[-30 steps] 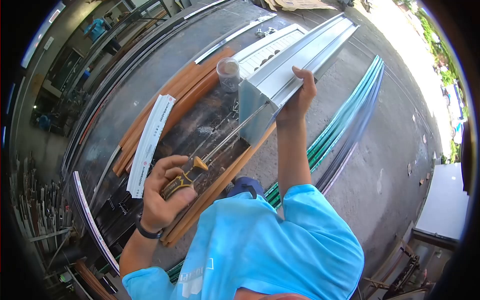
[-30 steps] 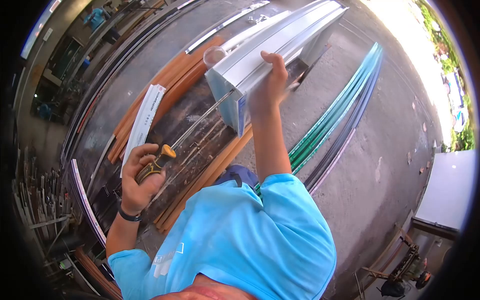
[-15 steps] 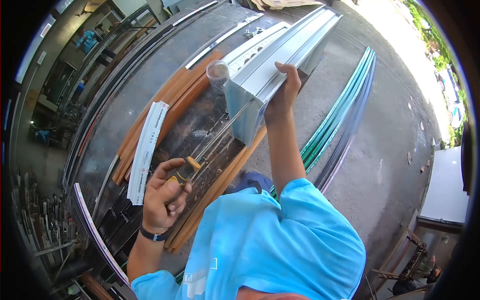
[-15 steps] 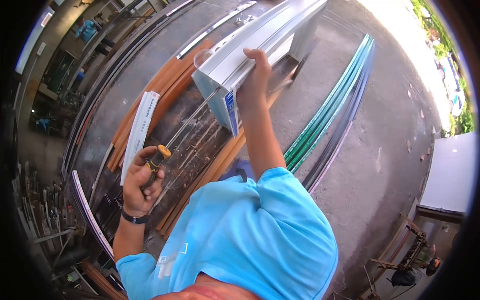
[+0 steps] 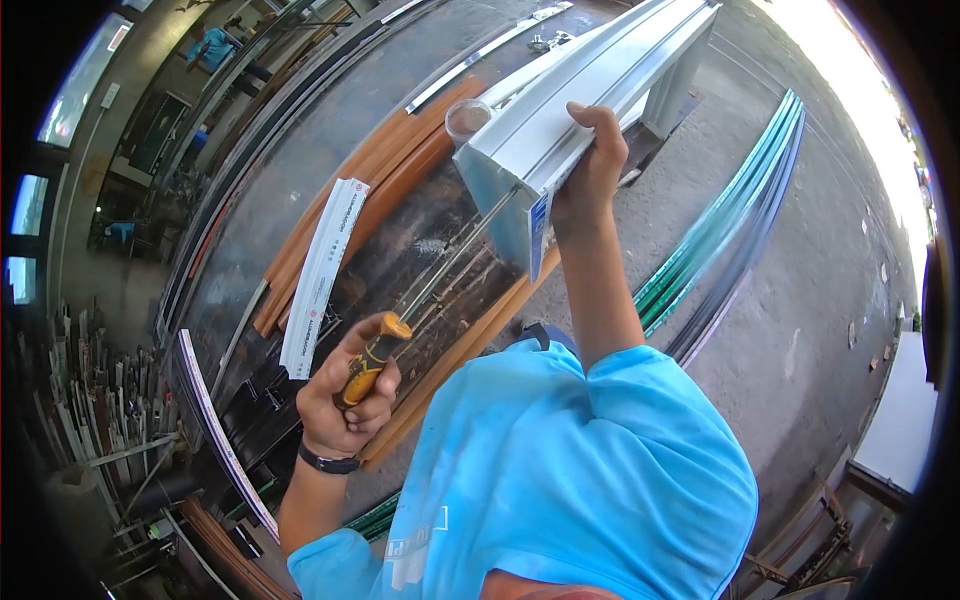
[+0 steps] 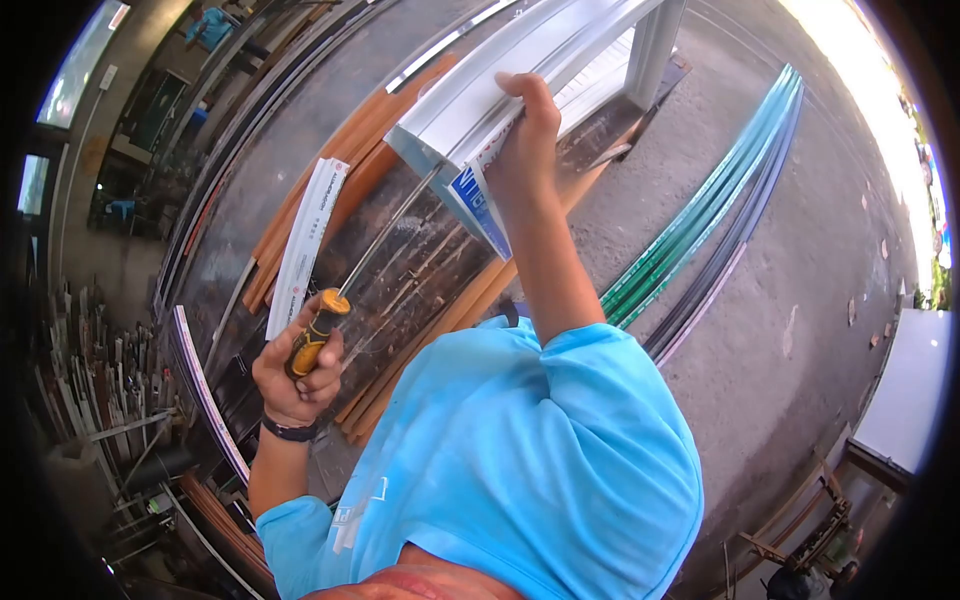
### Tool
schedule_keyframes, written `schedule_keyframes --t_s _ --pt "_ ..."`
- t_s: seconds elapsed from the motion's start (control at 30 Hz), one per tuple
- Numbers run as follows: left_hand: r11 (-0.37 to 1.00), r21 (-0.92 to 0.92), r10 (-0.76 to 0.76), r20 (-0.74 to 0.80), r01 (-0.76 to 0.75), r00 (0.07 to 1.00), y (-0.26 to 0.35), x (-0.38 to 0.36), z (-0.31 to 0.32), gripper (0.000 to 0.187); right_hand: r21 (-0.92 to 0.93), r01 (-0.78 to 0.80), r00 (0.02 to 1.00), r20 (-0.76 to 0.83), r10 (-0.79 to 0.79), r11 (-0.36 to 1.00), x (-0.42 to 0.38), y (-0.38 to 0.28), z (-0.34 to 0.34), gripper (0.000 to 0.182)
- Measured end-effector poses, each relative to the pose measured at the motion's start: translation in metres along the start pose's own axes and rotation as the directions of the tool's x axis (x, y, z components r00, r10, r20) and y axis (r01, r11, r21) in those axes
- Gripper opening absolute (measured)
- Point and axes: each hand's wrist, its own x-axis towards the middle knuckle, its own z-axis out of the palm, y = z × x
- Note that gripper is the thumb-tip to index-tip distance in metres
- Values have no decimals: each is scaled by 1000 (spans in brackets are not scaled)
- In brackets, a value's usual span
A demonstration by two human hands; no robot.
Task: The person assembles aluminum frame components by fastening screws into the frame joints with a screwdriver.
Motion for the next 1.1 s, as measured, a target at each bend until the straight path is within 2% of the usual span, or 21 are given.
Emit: schedule_keyframes --t_s 0.1,0.13,0.17,0.2,0.23,0.27,0.37,0.43,0.63,0.67,0.77,0.83,0.87,0.97,1.03,1.07,1.1 --pt "998 16 -61 38 60 997 9 -2 9 62 20 21 999 26 -21 1000 10 9 -7 51" --pt "857 473 169 115 -203 979 15 3 9 61 21 16 1000 10 -16 1000 10 12 -8 51" --pt "460 810 388 185 -364 903 21 9 9 61 25 16 1000 -3 -15 1000 12 15 -8 51" --pt "60 893 447 376 -446 812 31 14 0 61 30 16 1000 -19 -16 999 13 16 -6 51" --pt "-351 819 410 571 -454 711 39 17 -4 61 32 2 1000 -8 -2 999 11 14 -4 51" --pt "-341 831 422 554 -440 718 38 15 -1 64 39 -3 1000 4 2 999 9 10 -2 51" --pt "-17 833 517 480 -552 709 23 21 8 63 34 -24 1000 13 24 999 4 2 2 52" --pt "356 769 455 354 -531 817 20 23 -1 61 34 -20 1000 12 19 999 3 -1 2 52" --pt "-40 835 458 503 -548 733 29 29 8 65 30 -20 1000 16 20 999 7 8 -6 52" --pt "-373 792 443 610 -484 657 33 33 -7 64 29 -26 1000 14 26 999 4 9 -3 52" --pt "-357 811 454 585 -464 672 33 28 -5 65 33 -29 999 17 29 999 1 3 6 52" --pt "-57 822 478 521 -567 707 28 35 -5 65 26 -41 999 23 41 999 -1 3 5 52" --pt "156 830 447 424 -536 787 29 35 -6 65 26 -43 998 36 42 999 0 4 4 52" --pt "715 647 215 157 -265 964 30 25 -11 65 30 -40 999 35 38 999 2 10 6 52" --pt "929 370 -31 52 9 998 28 19 -15 66 6 -39 999 11 39 999 1 13 8 52" --pt "595 729 204 270 -338 941 29 26 -17 62 -16 -38 999 -1 38 999 1 12 10 52" --pt "35 854 416 460 -520 784 30 34 -19 60 -35 -34 999 -10 34 999 1 11 13 53"
